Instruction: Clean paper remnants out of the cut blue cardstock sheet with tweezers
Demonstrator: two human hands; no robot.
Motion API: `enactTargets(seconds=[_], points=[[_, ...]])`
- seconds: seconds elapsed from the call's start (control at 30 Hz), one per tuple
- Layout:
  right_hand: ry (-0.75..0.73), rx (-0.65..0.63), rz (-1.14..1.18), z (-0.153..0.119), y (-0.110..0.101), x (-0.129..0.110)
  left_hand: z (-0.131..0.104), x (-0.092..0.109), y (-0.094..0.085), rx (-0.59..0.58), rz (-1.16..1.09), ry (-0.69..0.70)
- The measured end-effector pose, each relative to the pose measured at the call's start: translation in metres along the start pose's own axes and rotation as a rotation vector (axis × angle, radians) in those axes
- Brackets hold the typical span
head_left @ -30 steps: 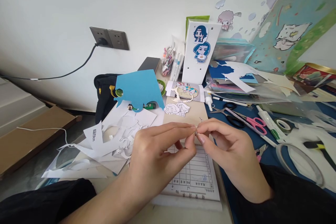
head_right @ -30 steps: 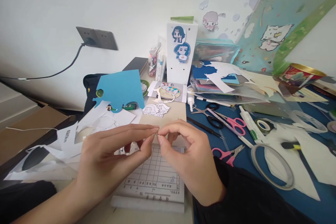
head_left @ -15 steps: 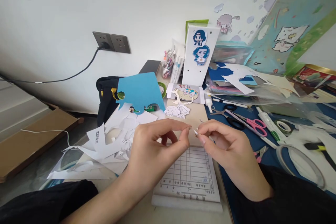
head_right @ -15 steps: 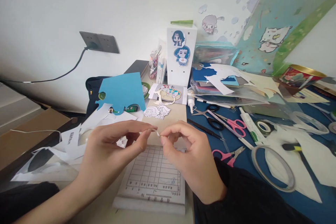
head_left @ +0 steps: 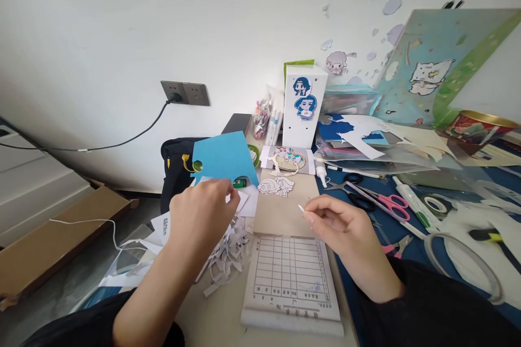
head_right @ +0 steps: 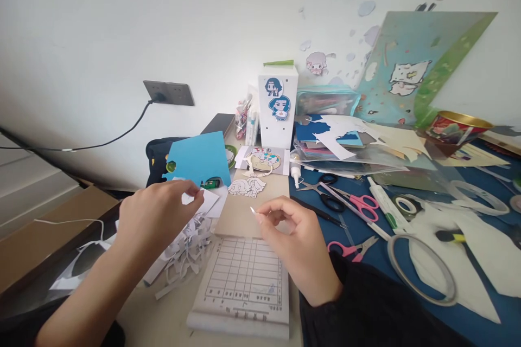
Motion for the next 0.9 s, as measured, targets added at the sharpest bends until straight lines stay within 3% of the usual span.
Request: enactTargets(seconds=[0.17,0.37,0.43,0.5,0.57,0.67,0.77,0.9], points=[[-0.039,0.022,-0.02,0.001,0.001,-0.002,-0.002,0.002,0.0,-0.062,-0.044,0.073],[-0.072,0.017,-0.042,0.001,0.0,-0.001,-0.002,0.002,-0.001,-0.047,-0.083,0.049],[-0.089,0.012,-0.058,0.001,0.001,-0.002,-0.001,0.002,-0.004,-0.053,-0.288,0.016],[-0.132,0.013,-0.106,0.0,0.002,-0.006,-0.001,0.006,-0.004,-0.113,-0.747,-0.033],[-0.25,0.04,-0.195,-0.003,0.004,-0.015,-0.005,0.019,-0.001,-0.279,-1.362,-0.082],[-0.596,0.106,-0.394,-0.013,0.01,-0.036,-0.022,0.051,0.005,-0.701,-2.094,-0.184],[-0.903,0.167,-0.585,-0.024,0.018,-0.049,-0.041,0.074,0.013,-1.007,-2.342,-0.379],[-1.046,0.158,-0.741,-0.029,0.027,-0.05,-0.054,0.085,0.021,-1.155,-2.418,-0.534]])
Point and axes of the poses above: each hand's wrist, its own z-axis towards the middle knuckle, its own y-axis out of the palm, x = y × z, the point moved 6 cm from there along z, towards the middle knuckle, and after that the axes turned 3 degrees about x, right-handed, at the moved point
